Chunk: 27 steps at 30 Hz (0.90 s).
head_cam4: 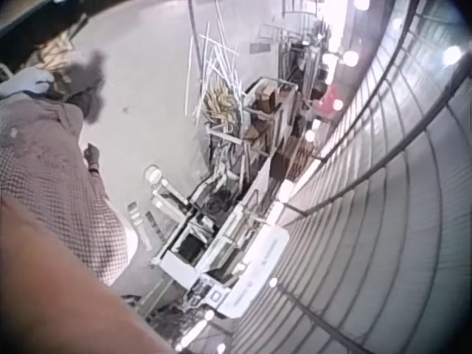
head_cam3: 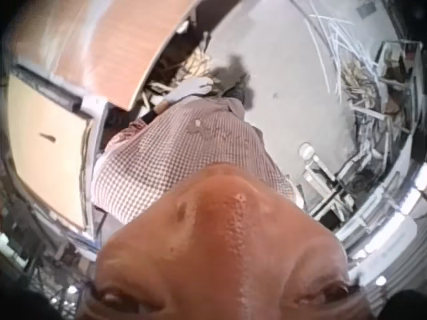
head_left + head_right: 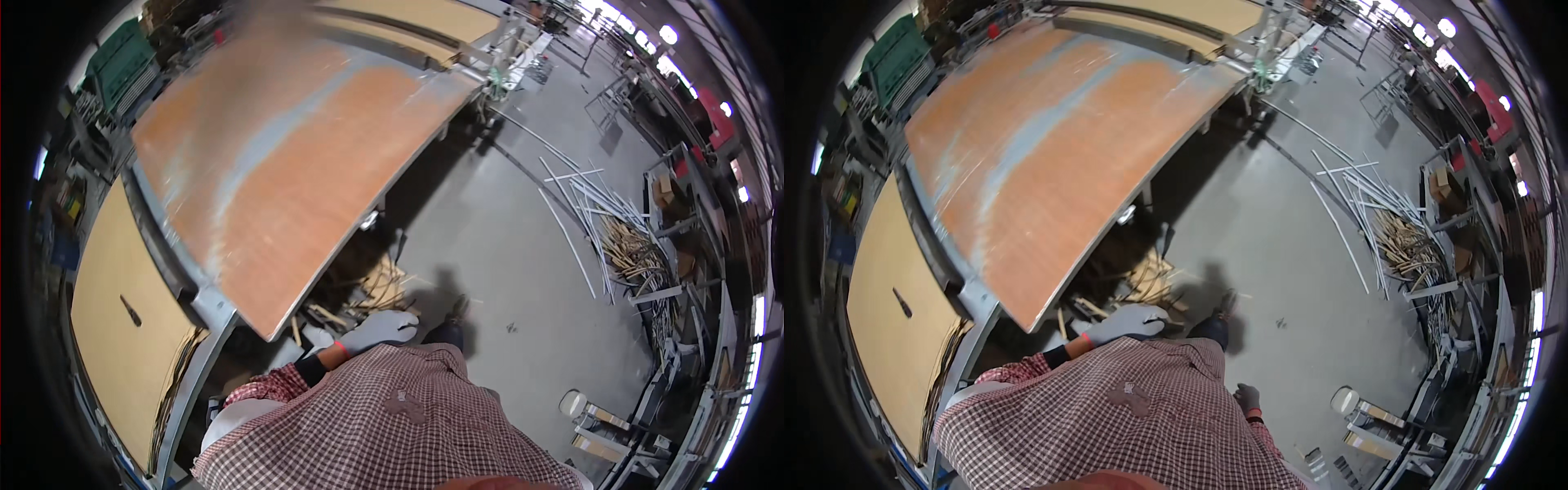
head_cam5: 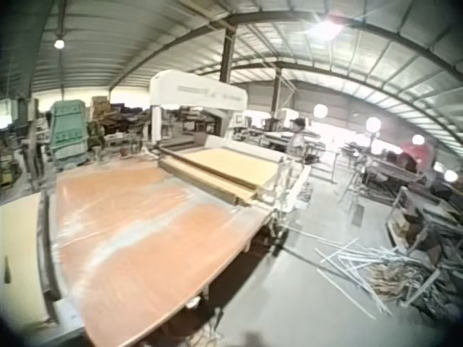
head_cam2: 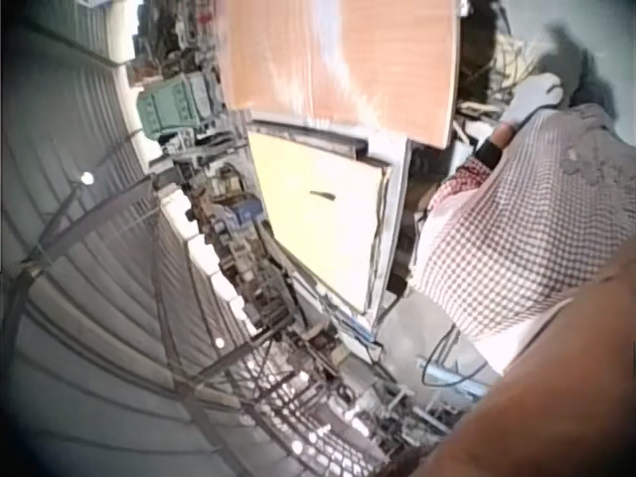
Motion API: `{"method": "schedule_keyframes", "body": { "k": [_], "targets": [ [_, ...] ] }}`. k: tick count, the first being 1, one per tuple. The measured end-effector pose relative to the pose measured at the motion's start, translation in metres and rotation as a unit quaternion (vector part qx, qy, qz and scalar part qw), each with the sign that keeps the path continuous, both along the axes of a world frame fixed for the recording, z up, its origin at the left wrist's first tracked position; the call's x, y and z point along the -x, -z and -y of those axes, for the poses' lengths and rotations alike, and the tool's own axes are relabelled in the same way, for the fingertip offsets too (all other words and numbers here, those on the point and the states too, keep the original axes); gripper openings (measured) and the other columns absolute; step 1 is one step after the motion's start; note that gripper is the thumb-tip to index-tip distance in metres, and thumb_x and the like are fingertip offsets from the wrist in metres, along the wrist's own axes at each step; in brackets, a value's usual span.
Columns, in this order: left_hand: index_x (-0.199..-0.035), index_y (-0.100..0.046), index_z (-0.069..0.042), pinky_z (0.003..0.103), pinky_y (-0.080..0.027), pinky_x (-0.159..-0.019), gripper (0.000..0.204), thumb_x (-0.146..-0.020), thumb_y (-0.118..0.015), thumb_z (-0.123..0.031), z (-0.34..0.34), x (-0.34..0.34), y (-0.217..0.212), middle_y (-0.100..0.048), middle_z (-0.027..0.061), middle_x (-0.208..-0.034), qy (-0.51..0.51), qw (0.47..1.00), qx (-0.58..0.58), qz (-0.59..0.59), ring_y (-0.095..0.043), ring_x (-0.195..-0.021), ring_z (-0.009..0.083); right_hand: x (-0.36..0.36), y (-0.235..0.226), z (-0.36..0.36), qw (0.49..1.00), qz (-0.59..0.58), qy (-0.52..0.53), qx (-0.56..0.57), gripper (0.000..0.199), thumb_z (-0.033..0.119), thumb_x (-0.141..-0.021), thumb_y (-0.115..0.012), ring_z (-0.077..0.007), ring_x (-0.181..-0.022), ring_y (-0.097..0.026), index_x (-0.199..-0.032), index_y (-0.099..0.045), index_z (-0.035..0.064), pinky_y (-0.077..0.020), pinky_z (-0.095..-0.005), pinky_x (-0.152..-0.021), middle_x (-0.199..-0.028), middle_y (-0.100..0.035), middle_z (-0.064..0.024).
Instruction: Processing large panels using industrial machinery, including trimming with a knife and applying adhesive components.
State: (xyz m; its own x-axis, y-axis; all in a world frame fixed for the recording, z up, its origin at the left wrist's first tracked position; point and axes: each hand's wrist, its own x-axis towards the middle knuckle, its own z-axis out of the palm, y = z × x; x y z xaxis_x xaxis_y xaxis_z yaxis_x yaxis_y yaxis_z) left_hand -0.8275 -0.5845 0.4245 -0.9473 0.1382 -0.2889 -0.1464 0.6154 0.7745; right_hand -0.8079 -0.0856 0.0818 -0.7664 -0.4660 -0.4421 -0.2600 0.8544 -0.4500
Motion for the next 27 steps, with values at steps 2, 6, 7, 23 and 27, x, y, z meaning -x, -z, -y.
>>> {"method": "schedule_keyframes", "body": {
  "k": [2, 6, 7, 23, 27],
  "targets": [
    [-0.118, -0.058, -0.004, 0.039, -0.047, -0.088, 0.038, -0.092, -0.051, -0.032, -0.027, 0.069, 0.019, -0.063, 0.0172, -0.111, 0.052, 0.996, -0.054, -0.052, -0.061, -0.1, 0.0334, 0.069, -0.007, 0.003, 0.999, -0.036, -0.034, -0.003, 0.034, 0.018, -0.078, -0.061, -0.0337, -0.087, -0.064, -0.107, -0.065, 0.0006, -0.0519, -0.0389, -0.072, -0.096, -0.067, -0.0201],
    [-0.114, -0.059, -0.007, 0.043, -0.046, -0.086, 0.039, -0.09, -0.051, -0.037, -0.086, 0.195, 0.0, -0.063, 0.0171, -0.106, 0.058, 0.997, -0.038, 0.023, -0.06, -0.098, 0.0341, 0.179, -0.002, -0.028, 0.986, 0.071, 0.085, 0.124, 0.027, 0.022, -0.083, -0.059, -0.0307, -0.081, -0.065, -0.095, -0.068, -0.0003, -0.0504, -0.0373, -0.066, -0.088, -0.068, -0.0165],
    [-0.114, -0.059, -0.007, 0.043, -0.046, -0.086, 0.039, -0.09, -0.05, -0.036, -0.09, 0.219, -0.006, -0.064, 0.0173, -0.106, 0.087, 0.993, -0.059, 0.059, -0.06, -0.098, 0.034, 0.194, 0.007, -0.039, 0.955, 0.077, 0.193, 0.211, 0.027, 0.023, -0.085, -0.058, -0.028, -0.074, -0.065, -0.091, -0.067, -0.002, -0.0492, -0.0359, -0.061, -0.082, -0.069, -0.0136],
    [-0.115, -0.06, -0.003, 0.043, -0.046, -0.09, 0.044, -0.087, -0.052, -0.037, -0.015, 0.543, 0.084, -0.064, 0.0217, -0.105, 0.076, 0.982, 0.065, 0.163, -0.06, -0.097, 0.0372, 0.555, 0.051, 0.004, 0.694, 0.373, 0.551, 0.275, 0.028, 0.016, -0.086, -0.051, -0.0184, -0.048, -0.044, -0.06, -0.047, 0.0079, -0.0356, -0.0318, -0.047, -0.054, -0.048, -0.0039],
    [-0.105, -0.065, -0.006, 0.04, -0.047, -0.086, 0.037, -0.085, -0.055, -0.035, 0.018, 0.605, 0.125, -0.067, 0.0164, -0.1, -0.156, 0.973, -0.136, 0.104, -0.063, -0.095, 0.0327, 0.687, 0.026, 0.023, 0.989, 0.126, 0.069, 0.042, 0.022, 0.018, -0.081, -0.06, -0.0242, -0.054, -0.053, -0.068, -0.052, 0.0017, -0.0422, -0.0389, -0.054, -0.063, -0.058, -0.0147]
  ]
}}
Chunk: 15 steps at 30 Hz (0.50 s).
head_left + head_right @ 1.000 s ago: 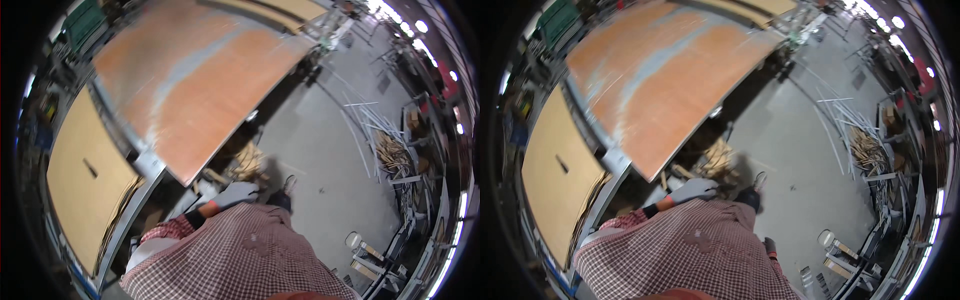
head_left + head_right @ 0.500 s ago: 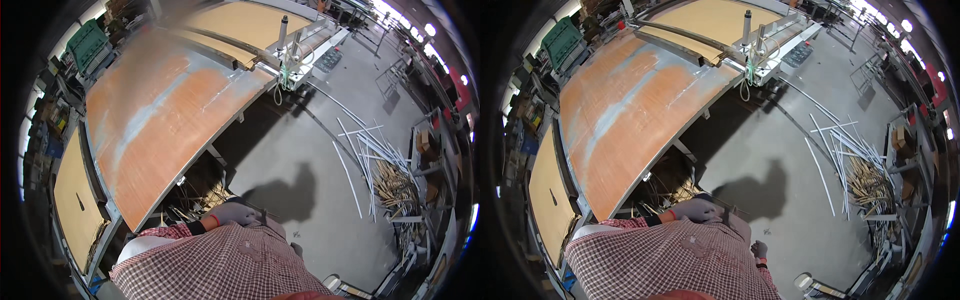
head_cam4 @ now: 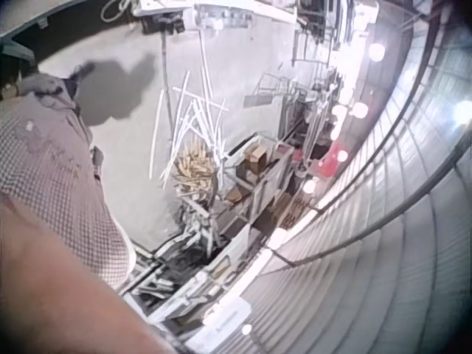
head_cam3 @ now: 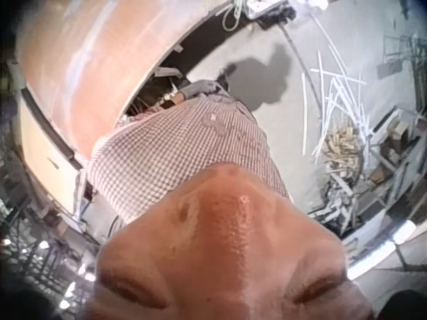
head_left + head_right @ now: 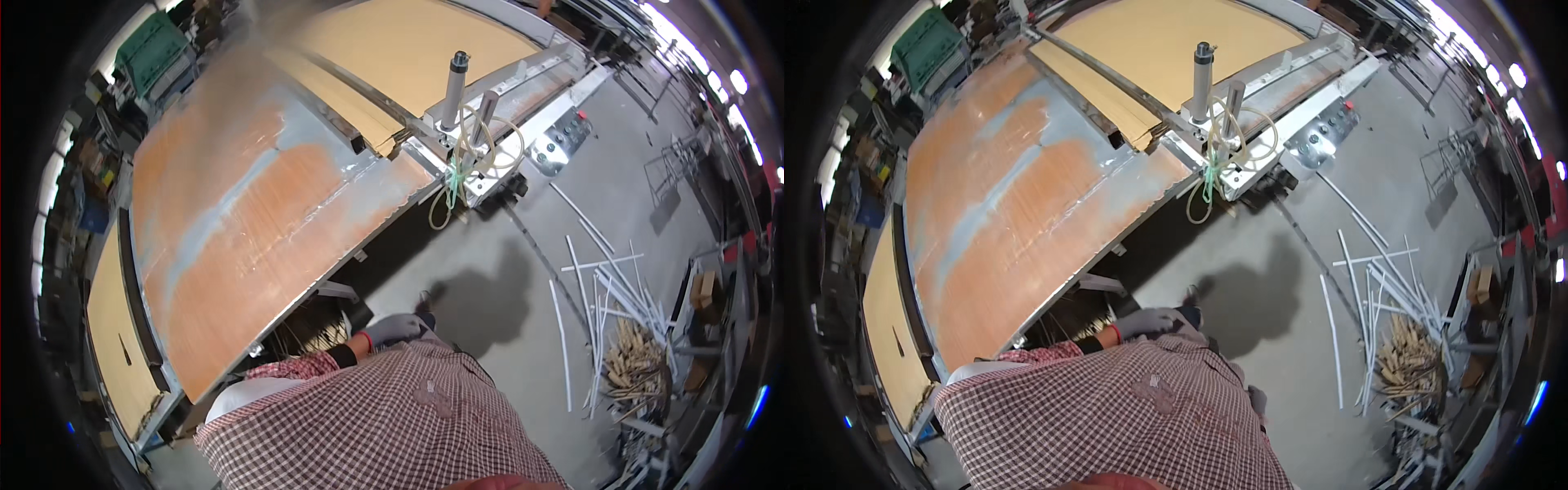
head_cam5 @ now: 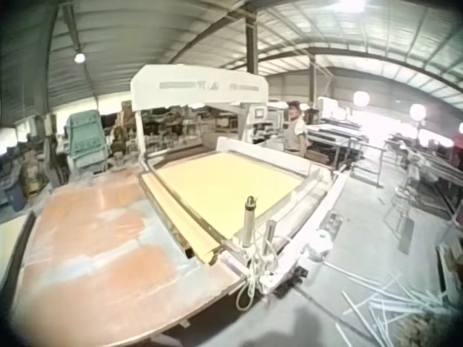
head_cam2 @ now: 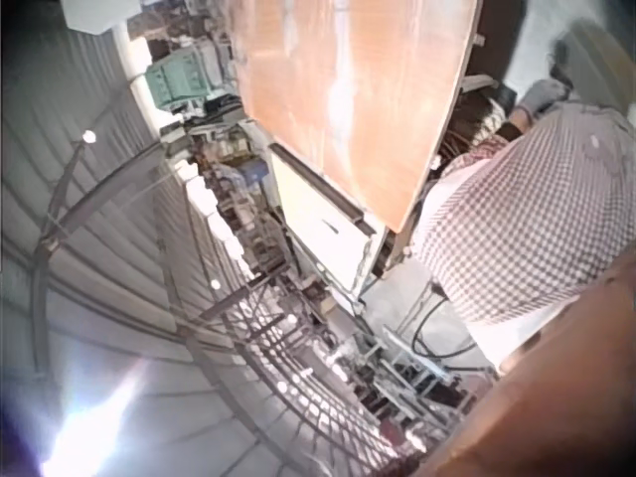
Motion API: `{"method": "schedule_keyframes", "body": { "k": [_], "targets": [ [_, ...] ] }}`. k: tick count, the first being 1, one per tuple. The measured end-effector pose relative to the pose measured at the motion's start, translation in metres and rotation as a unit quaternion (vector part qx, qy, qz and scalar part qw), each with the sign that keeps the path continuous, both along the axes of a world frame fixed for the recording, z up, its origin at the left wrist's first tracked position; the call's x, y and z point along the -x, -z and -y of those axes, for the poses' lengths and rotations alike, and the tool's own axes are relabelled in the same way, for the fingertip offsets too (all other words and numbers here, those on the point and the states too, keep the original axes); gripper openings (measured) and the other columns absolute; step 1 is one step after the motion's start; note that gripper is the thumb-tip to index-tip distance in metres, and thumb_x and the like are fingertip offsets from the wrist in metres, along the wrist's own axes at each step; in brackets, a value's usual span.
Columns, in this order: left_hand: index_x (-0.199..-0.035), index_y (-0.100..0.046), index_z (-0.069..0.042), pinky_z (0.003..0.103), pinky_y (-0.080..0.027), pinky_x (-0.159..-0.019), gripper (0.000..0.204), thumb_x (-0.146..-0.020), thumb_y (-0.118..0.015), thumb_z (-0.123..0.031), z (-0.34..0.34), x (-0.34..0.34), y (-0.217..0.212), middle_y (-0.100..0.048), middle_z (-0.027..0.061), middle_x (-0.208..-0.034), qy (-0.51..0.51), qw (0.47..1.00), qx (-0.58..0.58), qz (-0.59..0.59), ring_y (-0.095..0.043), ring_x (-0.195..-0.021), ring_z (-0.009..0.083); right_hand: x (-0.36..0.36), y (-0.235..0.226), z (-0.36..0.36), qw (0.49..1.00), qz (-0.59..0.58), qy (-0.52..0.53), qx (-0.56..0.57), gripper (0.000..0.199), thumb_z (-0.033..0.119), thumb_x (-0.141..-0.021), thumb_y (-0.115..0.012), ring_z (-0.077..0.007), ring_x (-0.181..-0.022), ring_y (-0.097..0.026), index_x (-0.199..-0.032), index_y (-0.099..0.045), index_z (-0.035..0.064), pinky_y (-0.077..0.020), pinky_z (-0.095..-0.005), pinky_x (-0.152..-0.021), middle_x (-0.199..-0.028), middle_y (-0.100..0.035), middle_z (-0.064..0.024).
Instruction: Processing large panels using industrial machinery, including trimming with a knife and applying adhesive components.
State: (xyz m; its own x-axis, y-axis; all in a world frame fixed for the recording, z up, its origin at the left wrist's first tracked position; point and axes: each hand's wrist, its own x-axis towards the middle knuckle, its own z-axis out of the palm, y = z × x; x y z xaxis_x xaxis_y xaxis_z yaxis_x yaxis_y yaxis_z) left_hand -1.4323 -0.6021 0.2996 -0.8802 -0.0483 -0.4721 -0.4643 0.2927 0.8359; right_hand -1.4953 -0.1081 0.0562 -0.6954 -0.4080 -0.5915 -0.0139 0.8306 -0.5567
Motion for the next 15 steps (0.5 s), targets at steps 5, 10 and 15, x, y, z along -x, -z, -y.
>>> {"method": "schedule_keyframes", "body": {
  "k": [5, 10, 15],
  "targets": [
    [-0.106, -0.063, -0.004, 0.04, -0.047, -0.085, 0.038, -0.085, -0.055, -0.034, 0.017, 0.064, -0.034, -0.066, 0.0186, -0.102, -0.137, 0.978, 0.143, 0.058, -0.062, -0.095, 0.0355, 0.172, -0.081, 0.092, 0.986, -0.048, -0.131, 0.097, 0.019, 0.022, -0.072, -0.065, -0.0359, -0.067, -0.06, -0.079, -0.066, 0.0046, -0.0468, -0.0424, -0.06, -0.071, -0.062, -0.0179],
    [-0.109, -0.063, -0.002, 0.035, -0.049, -0.079, 0.036, -0.088, -0.054, -0.031, -0.065, 0.047, -0.049, -0.067, 0.0197, -0.095, -0.409, 0.911, 0.055, 0.029, -0.065, -0.089, 0.0292, 0.313, -0.081, 0.16, 0.891, -0.092, -0.408, 0.175, 0.026, 0.023, -0.075, -0.065, -0.0307, -0.073, -0.066, -0.095, -0.069, 0.0073, -0.0515, -0.0381, -0.064, -0.087, -0.069, -0.0145],
    [-0.107, -0.063, -0.001, 0.037, -0.05, -0.079, 0.037, -0.089, -0.053, -0.032, -0.214, -0.052, 0.066, -0.067, 0.0194, -0.096, -0.577, 0.789, 0.193, 0.081, -0.065, -0.086, 0.0301, 0.443, 0.05, 0.176, 0.839, -0.017, -0.543, 0.042, 0.024, 0.026, -0.075, -0.066, -0.0246, -0.076, -0.067, -0.092, -0.069, 0.0099, -0.0542, -0.0356, -0.068, -0.087, -0.069, -0.0125]
  ]
}}
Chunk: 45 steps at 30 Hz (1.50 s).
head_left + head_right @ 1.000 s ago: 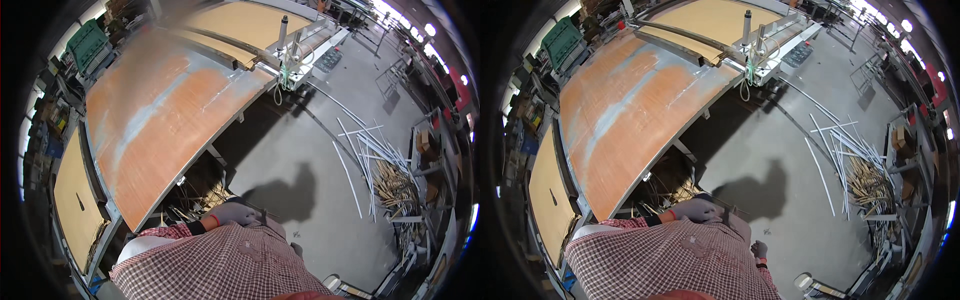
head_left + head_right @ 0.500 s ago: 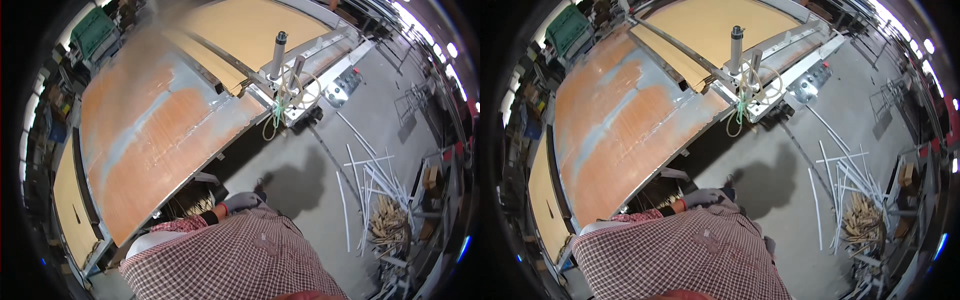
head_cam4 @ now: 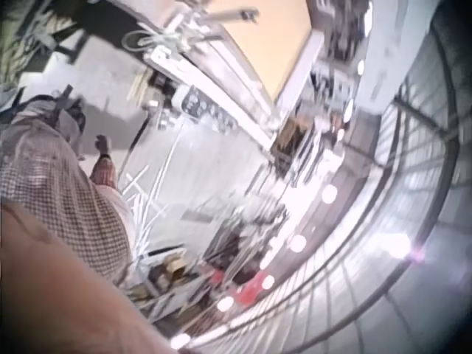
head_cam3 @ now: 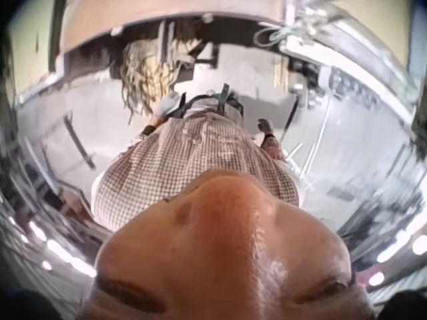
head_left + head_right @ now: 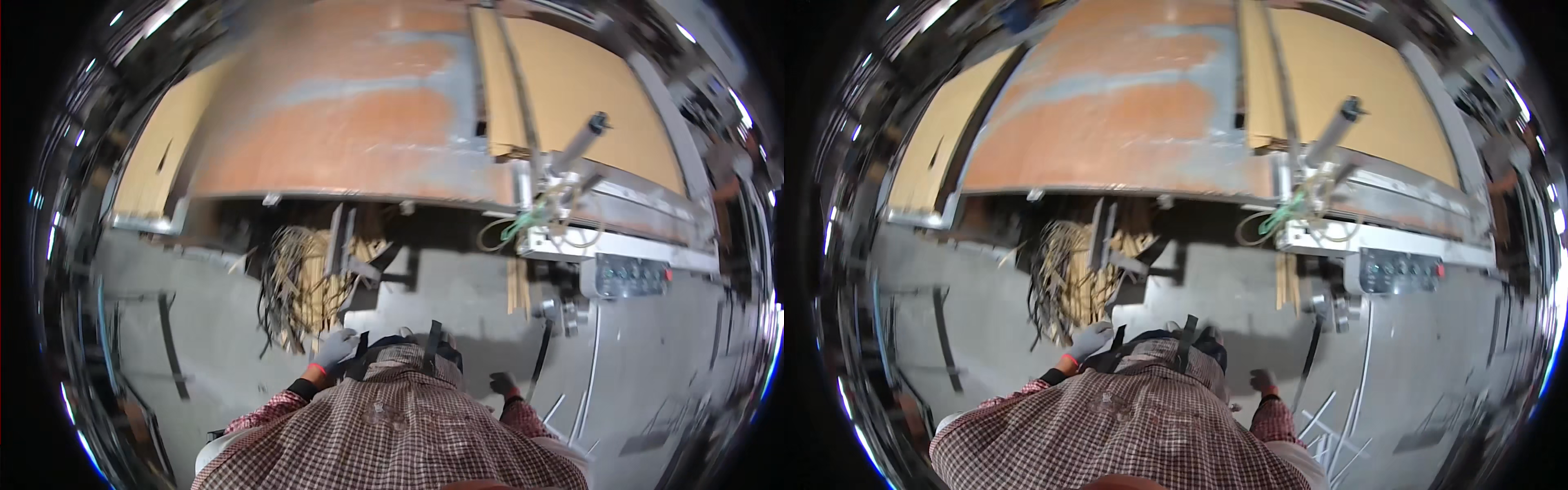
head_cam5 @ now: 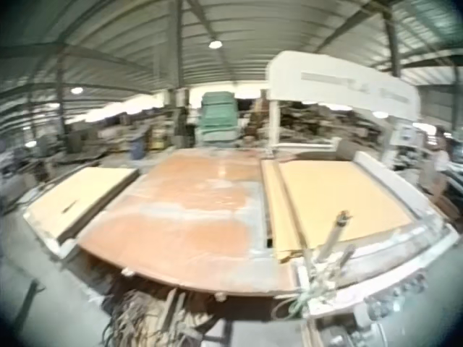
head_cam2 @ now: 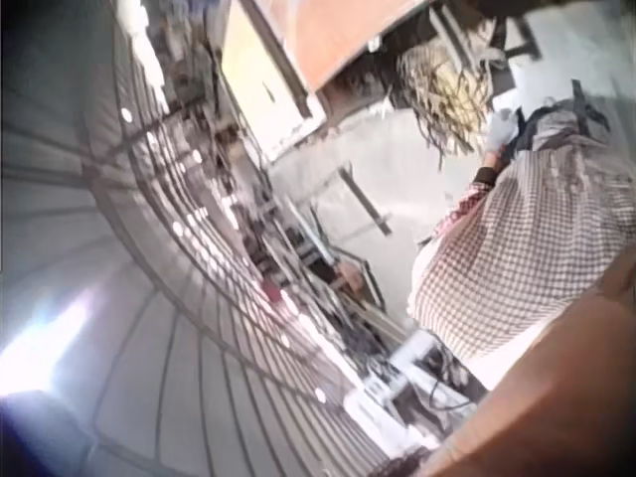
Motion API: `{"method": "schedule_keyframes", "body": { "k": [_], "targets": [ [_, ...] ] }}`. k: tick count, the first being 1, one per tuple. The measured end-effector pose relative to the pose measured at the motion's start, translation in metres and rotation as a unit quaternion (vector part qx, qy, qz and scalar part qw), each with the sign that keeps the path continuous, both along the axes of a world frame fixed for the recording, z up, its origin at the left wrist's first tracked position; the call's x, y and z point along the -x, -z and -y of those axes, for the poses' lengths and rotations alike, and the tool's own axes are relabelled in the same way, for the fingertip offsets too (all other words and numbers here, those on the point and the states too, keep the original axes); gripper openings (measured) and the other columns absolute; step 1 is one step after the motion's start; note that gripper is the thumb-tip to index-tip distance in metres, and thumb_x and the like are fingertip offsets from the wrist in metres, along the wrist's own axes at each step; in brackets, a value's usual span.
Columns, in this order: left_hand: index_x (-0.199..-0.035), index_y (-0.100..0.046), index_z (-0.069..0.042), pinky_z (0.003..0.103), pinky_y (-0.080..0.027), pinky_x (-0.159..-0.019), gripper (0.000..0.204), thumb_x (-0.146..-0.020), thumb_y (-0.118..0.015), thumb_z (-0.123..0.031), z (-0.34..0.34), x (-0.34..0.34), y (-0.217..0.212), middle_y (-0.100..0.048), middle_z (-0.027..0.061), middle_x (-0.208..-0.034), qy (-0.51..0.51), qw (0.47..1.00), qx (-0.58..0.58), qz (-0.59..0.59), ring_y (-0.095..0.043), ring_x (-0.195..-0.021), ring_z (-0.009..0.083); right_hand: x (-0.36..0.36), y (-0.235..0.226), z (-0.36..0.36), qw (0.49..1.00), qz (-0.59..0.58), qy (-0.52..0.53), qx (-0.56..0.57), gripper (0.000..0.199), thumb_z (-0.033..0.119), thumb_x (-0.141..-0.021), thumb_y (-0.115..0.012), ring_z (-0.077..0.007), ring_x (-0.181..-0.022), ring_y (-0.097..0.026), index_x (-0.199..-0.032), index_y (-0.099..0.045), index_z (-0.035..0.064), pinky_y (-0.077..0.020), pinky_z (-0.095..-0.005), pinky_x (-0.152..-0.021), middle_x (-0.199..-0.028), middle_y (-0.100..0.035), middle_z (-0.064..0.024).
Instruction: Processing large panels using industrial machinery, including trimming with a knife and applying adhesive components.
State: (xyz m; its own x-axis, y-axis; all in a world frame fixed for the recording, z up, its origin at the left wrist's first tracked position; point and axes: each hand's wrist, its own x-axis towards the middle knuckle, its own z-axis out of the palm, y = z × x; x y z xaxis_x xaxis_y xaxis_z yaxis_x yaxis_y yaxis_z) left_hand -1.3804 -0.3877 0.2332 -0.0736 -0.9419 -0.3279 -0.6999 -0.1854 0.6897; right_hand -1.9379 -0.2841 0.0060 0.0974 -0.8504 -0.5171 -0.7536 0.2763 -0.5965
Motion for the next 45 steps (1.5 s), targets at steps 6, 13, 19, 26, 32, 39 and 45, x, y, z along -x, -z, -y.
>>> {"method": "schedule_keyframes", "body": {
  "k": [6, 13, 19, 26, 32, 39, 45],
  "targets": [
    [-0.103, -0.063, -0.002, 0.041, -0.05, -0.075, 0.031, -0.087, -0.052, -0.026, -0.407, -0.145, 0.168, -0.067, 0.0169, -0.096, -0.356, 0.913, -0.189, -0.054, -0.064, -0.082, 0.0291, -0.09, 0.016, 0.052, 0.791, -0.128, -0.566, 0.196, 0.025, 0.032, -0.075, -0.065, -0.0331, -0.083, -0.064, -0.09, -0.07, 0.0132, -0.0487, -0.0456, -0.079, -0.088, -0.068, -0.0114],
    [-0.106, -0.063, -0.002, 0.04, -0.049, -0.077, 0.03, -0.091, -0.049, -0.025, -0.666, -0.188, 0.246, -0.066, 0.0149, -0.098, -0.515, 0.807, -0.283, -0.054, -0.061, -0.088, 0.0255, -0.497, -0.112, -0.05, 0.676, 0.12, -0.699, 0.198, 0.026, 0.024, -0.088, -0.049, -0.0339, -0.094, -0.059, -0.102, -0.067, 0.0099, -0.0462, -0.0421, -0.086, -0.102, -0.066, -0.0142],
    [-0.106, -0.062, -0.002, 0.033, -0.048, -0.073, 0.031, -0.095, -0.046, -0.027, -0.646, -0.268, 0.175, -0.065, 0.0105, -0.093, -0.484, 0.809, -0.297, -0.155, -0.059, -0.083, 0.0176, -0.82, -0.172, -0.138, 0.723, 0.319, -0.613, 0.029, 0.021, 0.023, -0.08, -0.058, -0.0308, -0.062, -0.062, -0.092, -0.061, 0.0051, -0.0498, -0.0399, -0.057, -0.082, -0.064, -0.0158],
    [-0.104, -0.065, -0.001, 0.026, -0.046, -0.069, 0.033, -0.094, -0.053, -0.03, -0.394, -0.525, -0.072, -0.066, 0.0056, -0.091, -0.548, 0.794, 0.11, -0.239, -0.057, -0.077, 0.0108, -1.05, -0.395, 0.044, 0.786, 0.281, -0.482, 0.267, 0.029, 0.024, -0.076, -0.069, -0.0279, -0.08, -0.064, -0.095, -0.064, 0.0032, -0.0508, -0.038, -0.072, -0.089, -0.065, -0.017],
    [-0.108, -0.066, 0.0, 0.024, -0.041, -0.064, 0.033, -0.093, -0.057, -0.028, -0.326, -0.672, -0.111, -0.061, -0.0011, -0.077, -0.464, 0.858, -0.004, -0.221, -0.05, -0.071, 0.0065, -1.164, -0.43, 0.303, 0.901, 0.273, -0.012, 0.338, 0.056, 0.035, -0.079, -0.07, -0.0322, -0.102, -0.062, -0.115, -0.056, -0.005, -0.0478, -0.0363, -0.086, -0.11, -0.063, -0.0225],
    [-0.126, -0.054, 0.001, 0.029, -0.046, -0.087, 0.049, -0.095, -0.051, -0.038, -0.207, -0.891, -0.023, -0.061, 0.0105, -0.111, -0.407, 0.898, -0.015, -0.168, -0.055, -0.098, 0.0158, -1.194, -0.378, 0.517, 0.86, 0.259, 0.114, 0.425, 0.076, 0.026, -0.067, -0.076, -0.0307, -0.098, -0.063, -0.123, -0.044, -0.0131, -0.0495, -0.0362, -0.085, -0.104, -0.065, -0.0237],
    [-0.122, -0.053, -0.008, 0.034, -0.047, -0.085, 0.049, -0.096, -0.046, -0.048, 0.009, -1.158, -0.013, -0.057, 0.0083, -0.11, -0.509, 0.697, 0.22, -0.455, -0.053, -0.095, 0.0166, -1.21, -0.388, 0.54, 0.874, 0.437, 0.003, 0.215, 0.011, 0.003, -0.078, -0.066, -0.0125, -0.073, -0.065, -0.087, -0.068, -0.0034, -0.053, -0.0276, -0.073, -0.074, -0.068, -0.0065]
  ]
}}
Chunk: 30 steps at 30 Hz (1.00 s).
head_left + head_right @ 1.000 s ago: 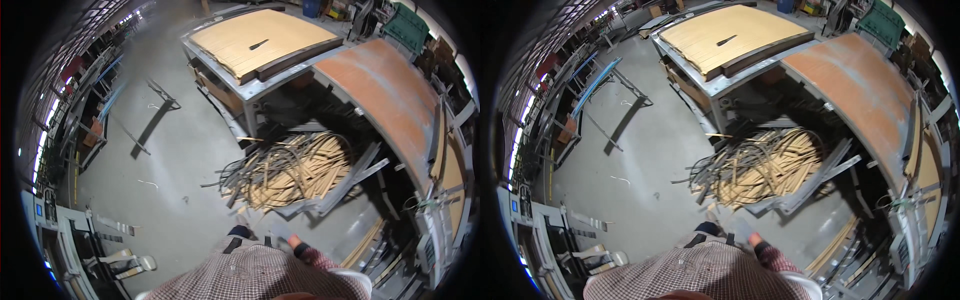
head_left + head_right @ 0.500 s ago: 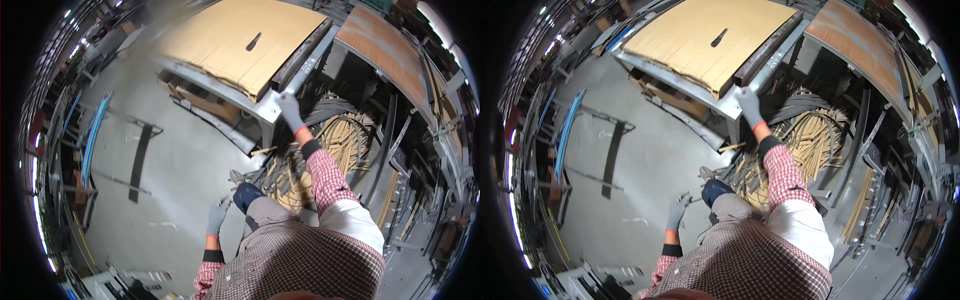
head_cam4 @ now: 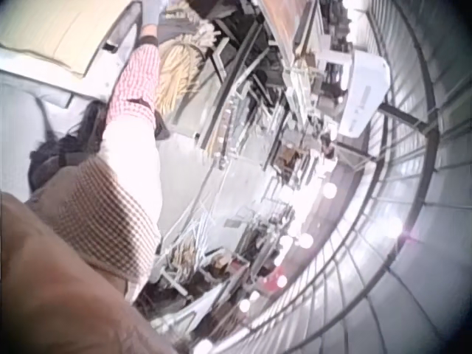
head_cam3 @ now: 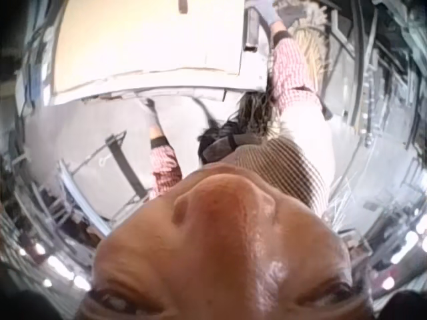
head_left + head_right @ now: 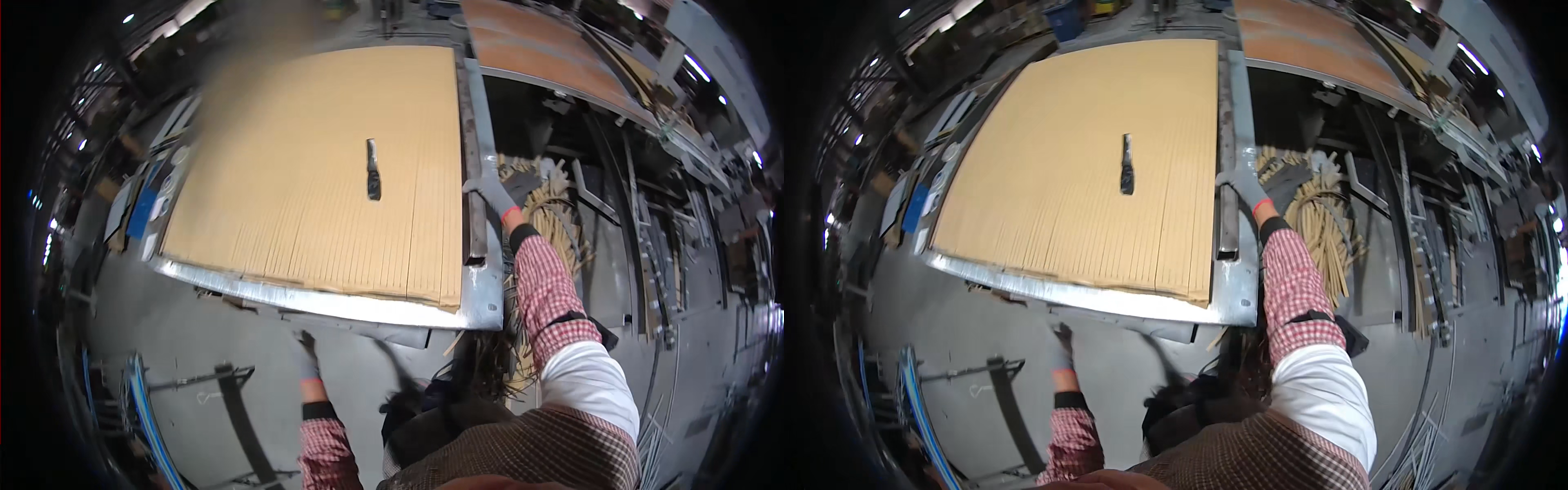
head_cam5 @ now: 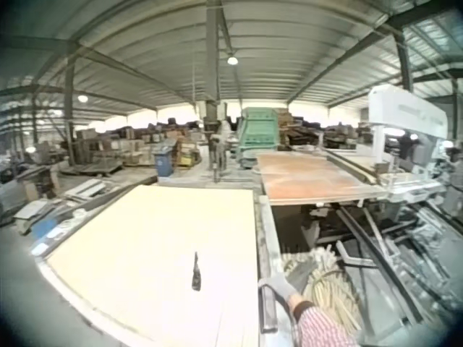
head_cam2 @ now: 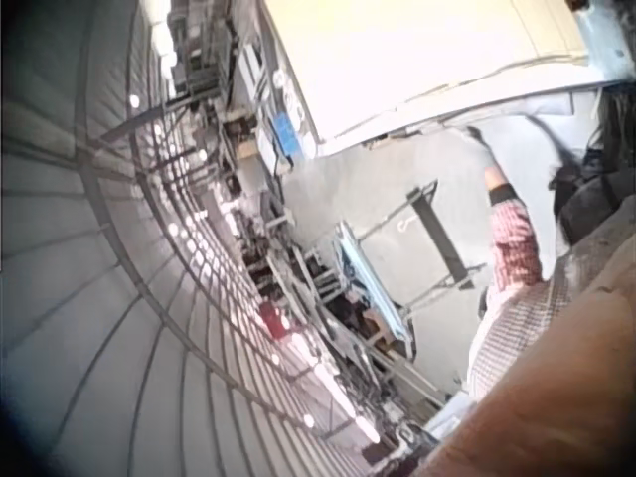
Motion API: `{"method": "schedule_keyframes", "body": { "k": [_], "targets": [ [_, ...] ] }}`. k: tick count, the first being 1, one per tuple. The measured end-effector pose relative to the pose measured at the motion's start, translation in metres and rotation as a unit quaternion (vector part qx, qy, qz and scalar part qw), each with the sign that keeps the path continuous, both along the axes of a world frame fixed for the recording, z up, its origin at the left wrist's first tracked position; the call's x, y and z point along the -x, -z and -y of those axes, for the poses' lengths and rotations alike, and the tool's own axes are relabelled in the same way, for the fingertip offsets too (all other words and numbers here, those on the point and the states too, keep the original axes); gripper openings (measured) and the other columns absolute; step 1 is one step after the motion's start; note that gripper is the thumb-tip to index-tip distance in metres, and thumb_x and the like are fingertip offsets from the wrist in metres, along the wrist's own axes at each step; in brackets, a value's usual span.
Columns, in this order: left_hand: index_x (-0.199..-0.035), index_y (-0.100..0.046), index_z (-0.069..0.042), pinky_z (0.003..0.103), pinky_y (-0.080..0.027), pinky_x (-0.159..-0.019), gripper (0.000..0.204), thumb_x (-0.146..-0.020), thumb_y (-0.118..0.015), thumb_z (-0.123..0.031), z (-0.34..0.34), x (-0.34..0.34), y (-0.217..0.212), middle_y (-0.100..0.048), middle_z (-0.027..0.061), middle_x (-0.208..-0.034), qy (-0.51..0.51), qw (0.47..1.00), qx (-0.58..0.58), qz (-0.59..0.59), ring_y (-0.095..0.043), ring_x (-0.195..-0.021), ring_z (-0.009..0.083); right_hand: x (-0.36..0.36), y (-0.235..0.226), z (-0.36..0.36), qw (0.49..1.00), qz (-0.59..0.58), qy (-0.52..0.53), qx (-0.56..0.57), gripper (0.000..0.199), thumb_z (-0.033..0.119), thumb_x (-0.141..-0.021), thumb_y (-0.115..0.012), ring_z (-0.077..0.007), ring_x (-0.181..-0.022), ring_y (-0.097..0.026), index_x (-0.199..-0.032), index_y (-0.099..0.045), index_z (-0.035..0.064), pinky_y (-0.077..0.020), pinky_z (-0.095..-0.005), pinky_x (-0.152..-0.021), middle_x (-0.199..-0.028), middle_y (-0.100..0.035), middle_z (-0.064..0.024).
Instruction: Processing large panels using industrial machinery, including trimming with a knife and applying adhesive components.
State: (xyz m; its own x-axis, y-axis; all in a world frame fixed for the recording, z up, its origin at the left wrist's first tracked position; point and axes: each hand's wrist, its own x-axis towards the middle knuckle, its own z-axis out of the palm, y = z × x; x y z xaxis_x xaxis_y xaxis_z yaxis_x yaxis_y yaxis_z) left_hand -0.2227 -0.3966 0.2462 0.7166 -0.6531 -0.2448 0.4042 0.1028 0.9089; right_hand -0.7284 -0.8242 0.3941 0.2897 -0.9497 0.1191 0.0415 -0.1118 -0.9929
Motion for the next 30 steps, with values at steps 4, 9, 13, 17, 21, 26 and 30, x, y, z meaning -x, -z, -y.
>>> {"method": "schedule_keyframes", "body": {
  "k": [4, 9, 13, 17, 21, 26, 30],
  "targets": [
    [-0.113, -0.063, -0.014, 0.033, -0.048, -0.084, 0.044, -0.096, -0.04, -0.048, 0.095, -0.058, 0.004, -0.064, 0.0046, -0.103, 0.011, 0.989, 0.016, -0.148, -0.058, -0.092, 0.0158, -0.01, -0.011, -0.017, 0.995, -0.001, -0.038, -0.094, 0.074, 0.017, -0.073, -0.074, -0.0181, -0.111, -0.054, -0.134, -0.04, -0.0079, -0.0436, -0.0299, -0.095, -0.117, -0.059, -0.0122],
    [-0.113, -0.068, -0.014, 0.033, -0.048, -0.086, 0.044, -0.096, -0.041, -0.044, 0.12, -0.018, -0.008, -0.067, 0.0062, -0.11, -0.022, 0.994, -0.066, -0.08, -0.062, -0.102, 0.0198, 0.006, -0.014, 0.015, 0.976, -0.148, 0.156, 0.026, 0.099, 0.027, -0.067, -0.077, -0.0299, -0.132, -0.034, -0.144, -0.024, -0.0038, -0.0279, -0.0331, -0.109, -0.143, -0.037, -0.0211],
    [-0.116, -0.066, -0.013, 0.035, -0.046, -0.091, 0.04, -0.095, -0.042, -0.039, 0.104, -0.002, -0.049, -0.064, 0.0082, -0.119, 0.306, 0.386, -0.654, 0.575, -0.059, -0.111, 0.0232, -0.034, -0.026, 0.013, 0.971, -0.206, 0.12, 0.0, 0.102, 0.036, -0.067, -0.076, -0.0338, -0.136, -0.031, -0.144, -0.024, -0.0061, -0.026, -0.0351, -0.111, -0.145, -0.033, -0.0255],
    [-0.122, -0.06, -0.009, 0.035, -0.045, -0.095, 0.041, -0.096, -0.04, -0.033, 0.123, 0.025, -0.051, -0.057, 0.0108, -0.129, 0.296, 0.582, -0.574, 0.494, -0.057, -0.114, 0.0241, -0.026, -0.03, 0.02, 0.924, -0.351, 0.143, 0.057, 0.095, 0.043, -0.066, -0.074, -0.0346, -0.13, -0.038, -0.137, -0.034, -0.0056, -0.0292, -0.0373, -0.108, -0.137, -0.042, -0.0252],
    [-0.122, -0.059, -0.007, 0.036, -0.046, -0.095, 0.041, -0.097, -0.039, -0.033, 0.1, -0.024, -0.02, -0.056, 0.0098, -0.13, 0.172, 0.705, -0.528, 0.44, -0.058, -0.111, 0.0227, -0.05, -0.038, 0.022, 0.896, -0.391, 0.167, 0.128, 0.076, 0.048, -0.065, -0.07, -0.0355, -0.113, -0.051, -0.12, -0.056, -0.0024, -0.0375, -0.0414, -0.098, -0.121, -0.058, -0.0228],
    [-0.12, -0.064, -0.016, 0.04, -0.045, -0.094, 0.038, -0.096, -0.042, -0.034, 0.158, 0.051, -0.063, -0.059, 0.0043, -0.129, 0.433, 0.211, -0.618, 0.621, -0.057, -0.117, 0.0221, 0.037, -0.006, 0.033, 0.935, -0.334, 0.115, -0.031, 0.051, 0.032, -0.066, -0.076, -0.0224, -0.091, -0.061, -0.103, -0.067, -0.0006, -0.0471, -0.0342, -0.084, -0.096, -0.066, -0.0184],
    [-0.123, -0.062, -0.016, 0.039, -0.043, -0.096, 0.038, -0.095, -0.042, -0.034, 0.173, 0.073, -0.056, -0.058, 0.0047, -0.13, 0.466, 0.198, -0.584, 0.635, -0.056, -0.119, 0.022, 0.057, -0.016, 0.025, 0.828, -0.401, 0.273, 0.281, 0.048, 0.03, -0.072, -0.072, -0.0223, -0.096, -0.062, -0.109, -0.063, 0.001, -0.048, -0.0344, -0.082, -0.103, -0.067, -0.0159]
  ]
}}
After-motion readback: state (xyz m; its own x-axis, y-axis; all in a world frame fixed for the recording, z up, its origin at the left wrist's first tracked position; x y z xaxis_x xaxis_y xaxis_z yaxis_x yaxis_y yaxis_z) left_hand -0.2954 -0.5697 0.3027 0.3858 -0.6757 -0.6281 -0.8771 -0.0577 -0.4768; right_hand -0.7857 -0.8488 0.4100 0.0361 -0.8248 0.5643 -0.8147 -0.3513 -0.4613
